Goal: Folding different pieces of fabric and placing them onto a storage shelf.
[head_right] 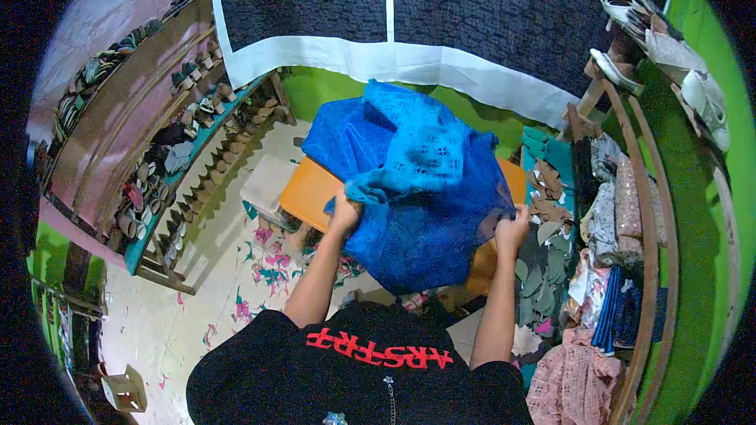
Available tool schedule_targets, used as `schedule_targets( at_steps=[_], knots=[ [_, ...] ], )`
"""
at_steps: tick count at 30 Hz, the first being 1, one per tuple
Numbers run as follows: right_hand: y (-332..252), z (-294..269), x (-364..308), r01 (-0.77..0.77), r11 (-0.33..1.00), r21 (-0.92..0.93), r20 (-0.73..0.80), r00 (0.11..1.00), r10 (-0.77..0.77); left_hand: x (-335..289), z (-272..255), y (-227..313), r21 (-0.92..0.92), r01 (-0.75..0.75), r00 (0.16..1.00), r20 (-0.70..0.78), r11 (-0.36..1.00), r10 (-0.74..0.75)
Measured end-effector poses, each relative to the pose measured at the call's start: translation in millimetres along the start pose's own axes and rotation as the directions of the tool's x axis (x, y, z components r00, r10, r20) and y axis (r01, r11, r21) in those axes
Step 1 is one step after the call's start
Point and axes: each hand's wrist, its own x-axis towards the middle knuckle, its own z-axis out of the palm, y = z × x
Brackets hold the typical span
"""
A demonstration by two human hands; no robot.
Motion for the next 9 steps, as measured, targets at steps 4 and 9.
schedule_targets(
  at_steps=[4,9],
  knots=[
    [25.3,3.6,-28.3,-0.154,0.987,0.048,0.026,0.988,0.153,10.9,-15.4,7.8,-0.352,0.055,0.998,-0.006,0.934,-0.061],
    [52.7,10.9,-50.1,-0.179,0.983,0.031,0.156,0.973,0.172,-1.8,0.8,40.4,-0.010,-0.144,0.990,0.003,0.990,0.144]
  ],
)
